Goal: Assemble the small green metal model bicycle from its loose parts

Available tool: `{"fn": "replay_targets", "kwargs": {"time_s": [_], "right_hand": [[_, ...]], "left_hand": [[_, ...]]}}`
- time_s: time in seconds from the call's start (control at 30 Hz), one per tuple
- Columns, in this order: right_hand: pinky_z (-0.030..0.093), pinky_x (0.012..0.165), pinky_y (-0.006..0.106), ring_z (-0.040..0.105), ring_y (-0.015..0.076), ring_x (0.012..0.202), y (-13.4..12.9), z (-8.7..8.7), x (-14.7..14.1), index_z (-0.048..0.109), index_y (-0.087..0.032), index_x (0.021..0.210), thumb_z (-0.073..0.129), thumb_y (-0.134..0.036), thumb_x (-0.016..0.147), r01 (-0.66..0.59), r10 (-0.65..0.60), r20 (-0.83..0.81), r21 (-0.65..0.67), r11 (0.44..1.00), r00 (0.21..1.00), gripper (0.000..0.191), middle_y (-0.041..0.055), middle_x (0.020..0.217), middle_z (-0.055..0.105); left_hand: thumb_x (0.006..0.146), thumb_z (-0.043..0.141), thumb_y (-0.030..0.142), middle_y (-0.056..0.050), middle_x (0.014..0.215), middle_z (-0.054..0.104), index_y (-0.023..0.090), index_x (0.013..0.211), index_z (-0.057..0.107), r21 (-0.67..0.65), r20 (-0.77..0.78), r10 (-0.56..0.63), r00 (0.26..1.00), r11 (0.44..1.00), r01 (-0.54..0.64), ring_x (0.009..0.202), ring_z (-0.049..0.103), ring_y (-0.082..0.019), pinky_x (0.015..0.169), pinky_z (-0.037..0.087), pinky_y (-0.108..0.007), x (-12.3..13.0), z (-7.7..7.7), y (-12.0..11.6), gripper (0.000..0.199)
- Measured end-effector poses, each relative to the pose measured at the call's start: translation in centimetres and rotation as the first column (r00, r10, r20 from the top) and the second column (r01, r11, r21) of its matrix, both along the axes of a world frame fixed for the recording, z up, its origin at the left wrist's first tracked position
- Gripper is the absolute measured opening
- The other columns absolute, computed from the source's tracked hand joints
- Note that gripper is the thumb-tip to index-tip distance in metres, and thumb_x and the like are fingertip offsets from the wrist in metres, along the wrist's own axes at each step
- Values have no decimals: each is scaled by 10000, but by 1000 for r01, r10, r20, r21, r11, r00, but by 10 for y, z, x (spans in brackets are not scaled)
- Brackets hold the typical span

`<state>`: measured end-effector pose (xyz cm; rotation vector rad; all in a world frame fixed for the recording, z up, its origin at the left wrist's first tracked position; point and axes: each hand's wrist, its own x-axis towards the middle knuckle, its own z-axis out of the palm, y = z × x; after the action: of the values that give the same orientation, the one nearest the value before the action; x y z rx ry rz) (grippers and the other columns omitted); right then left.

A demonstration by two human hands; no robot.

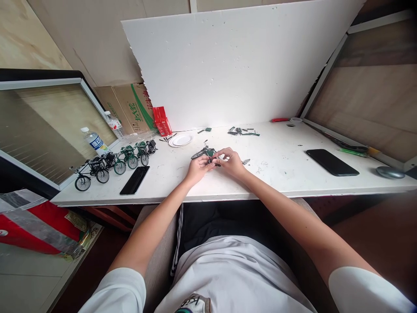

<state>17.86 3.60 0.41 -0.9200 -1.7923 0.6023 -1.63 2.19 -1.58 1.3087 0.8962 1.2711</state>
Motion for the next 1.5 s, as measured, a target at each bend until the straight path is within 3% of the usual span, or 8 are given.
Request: {"fn": "replay_targets", "kwargs": {"time_s": [0.3,0.5,0.77,1.0,1.13,1.23,1.37,1.5], "right_hand": [[528,839,429,616,320,1124,1,-3,1,827,-288,1004,726,-629,955,-30,26,83,52,998,996,359,93,1038,801],[518,834,438,599,325,1097,4,-6,3,843,-284,1035,703,-597,985,-70,57,124,104,992,991,347,109,1024,777],[527,861,443,599,319,1111,3,-9,3,829,-264,1080,710,-428,1000,-111,83,179,153,982,980,217,109,1056,776],[557,852,426,638,328,1174,4,11,16,784,-231,1194,778,-578,925,-99,67,202,150,984,977,439,134,1196,777],[564,796,395,709,276,959,13,39,53,825,-191,1057,683,-576,965,-66,57,332,17,998,942,420,142,1104,803],[546,765,369,710,253,869,17,57,87,848,-187,980,706,-509,917,2,71,500,-143,990,863,358,119,1009,817],[513,667,331,729,256,850,14,69,115,874,-251,965,813,-428,802,148,190,680,-406,902,708,248,74,1053,833],[517,651,331,740,275,882,11,72,118,885,-279,968,857,-439,763,203,229,720,-460,864,655,262,65,1089,836]], "left_hand": [[825,899,475,-146,1101,808,128,1105,707,22,-12,-23,1000,999,23,873,815,-225,857,672,-379,-3,-4,3,486],[788,910,522,-143,1101,817,126,1105,720,25,-22,-24,999,999,24,871,816,-231,841,681,-384,-5,-8,6,542],[764,932,461,-123,1051,825,127,1070,728,-10,-35,48,998,999,-49,829,799,-220,827,686,-405,-6,-11,11,496],[774,920,478,-140,1101,807,130,1063,715,41,-9,101,995,994,-100,861,802,-241,812,672,-402,-7,-13,13,496],[780,909,495,-149,1140,794,131,1074,708,50,-5,128,992,991,-127,849,801,-230,785,654,-377,-7,-13,13,510],[778,907,498,-152,1161,787,128,1077,714,54,-2,131,991,990,-131,849,799,-227,784,649,-376,-7,-13,13,513],[764,913,504,-153,1152,790,123,1070,724,58,-13,137,991,989,-136,827,797,-224,765,644,-362,-7,-12,11,525],[761,914,517,-151,1121,801,120,1072,730,55,-18,136,991,989,-134,827,798,-223,757,642,-347,-8,-12,12,536]]}}
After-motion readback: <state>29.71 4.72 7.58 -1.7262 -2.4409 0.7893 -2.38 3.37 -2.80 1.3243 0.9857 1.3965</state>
